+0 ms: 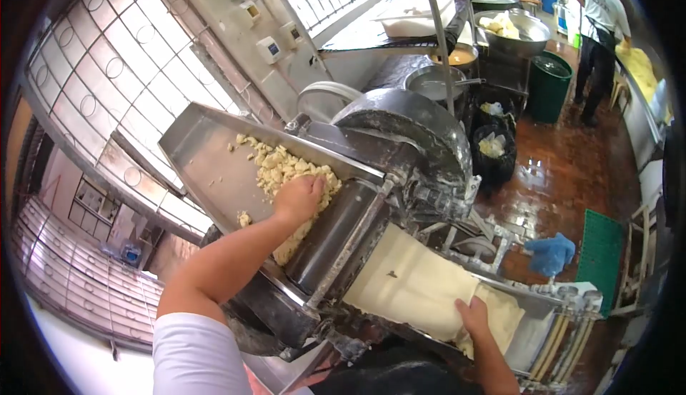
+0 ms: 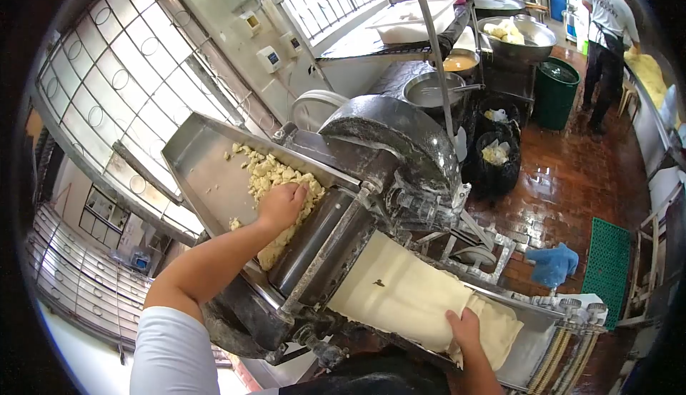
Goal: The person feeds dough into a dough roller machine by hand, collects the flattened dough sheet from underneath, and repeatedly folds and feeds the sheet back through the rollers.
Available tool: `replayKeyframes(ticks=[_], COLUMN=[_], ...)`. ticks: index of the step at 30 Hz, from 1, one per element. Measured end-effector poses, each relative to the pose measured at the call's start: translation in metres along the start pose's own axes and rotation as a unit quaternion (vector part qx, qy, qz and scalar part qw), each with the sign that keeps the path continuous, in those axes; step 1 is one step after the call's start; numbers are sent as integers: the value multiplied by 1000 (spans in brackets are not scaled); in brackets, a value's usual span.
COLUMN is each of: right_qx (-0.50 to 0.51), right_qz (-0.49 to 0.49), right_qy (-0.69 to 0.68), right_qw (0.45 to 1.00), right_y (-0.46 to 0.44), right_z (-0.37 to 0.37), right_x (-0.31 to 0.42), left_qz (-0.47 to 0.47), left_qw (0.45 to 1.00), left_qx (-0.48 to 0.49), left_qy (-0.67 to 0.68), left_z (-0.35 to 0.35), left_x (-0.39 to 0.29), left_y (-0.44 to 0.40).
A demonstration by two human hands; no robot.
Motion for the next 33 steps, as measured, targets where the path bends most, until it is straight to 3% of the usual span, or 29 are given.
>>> replayKeyframes(ticks=[4,8,10,11,13,15,16,17,18,19,21,22,24,25,27,28,29,33], right_qx=[-59,-187,-171,-133,-55,4,59,94,129,148,186,204,173,173,205,205,221,226], right_qz=[-27,103,125,122,124,115,107,33,-42,-84,-157,-187,-241,-241,-225,-218,-195,-166], right_qy=[163,189,177,105,19,-25,-71,-116,-161,-202,-351,-452,-460,-466,-627,-634,-648,-641], right_qw=[984,959,961,978,991,993,990,988,978,964,904,848,837,834,717,713,703,714], right_y=[13,9,-8,-21,-33,-47,-53,-49,-40,-36,-32,-31,-46,-54,-72,-79,-84,-96], right_z=[38,55,38,18,-27,-78,-108,-133,-161,-184,-234,-259,-285,-299,-324,-325,-325,-320], right_x=[19,24,43,47,83,74,74,87,105,110,112,119,124,128,159,169,182,193], left_qz=[11,29,44,49,46,5,74,16,-42,-52,145,141,193,184,127,6,131,43], left_qw=[999,997,981,960,972,940,948,962,930,931,959,961,950,935,947,978,960,984], left_qx=[33,45,101,107,-18,-212,-247,-273,-289,-288,-243,-238,-104,-107,-170,-180,-79,-73], left_qy=[14,48,160,255,229,267,186,-20,-224,-220,-8,-5,221,284,241,106,236,154], left_z=[-9,-8,-10,-8,36,92,110,115,103,94,77,69,25,49,20,39,24,1], left_x=[1,-1,0,7,33,97,136,167,197,227,306,290,262,202,233,174,167,105], left_y=[-1,11,12,9,-14,-65,-93,-126,-161,-187,-228,-234,-227,-176,-208,-181,-157,-97])
Point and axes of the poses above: each hand's wrist, its own y-axis away from the middle knuckle, its own z-axis out of the back of the hand, x = y × z, the point moved 10 cm from there along -y, towards the middle knuckle, and after that the axes turned 9 degrees about z, right-handed, at the moved point
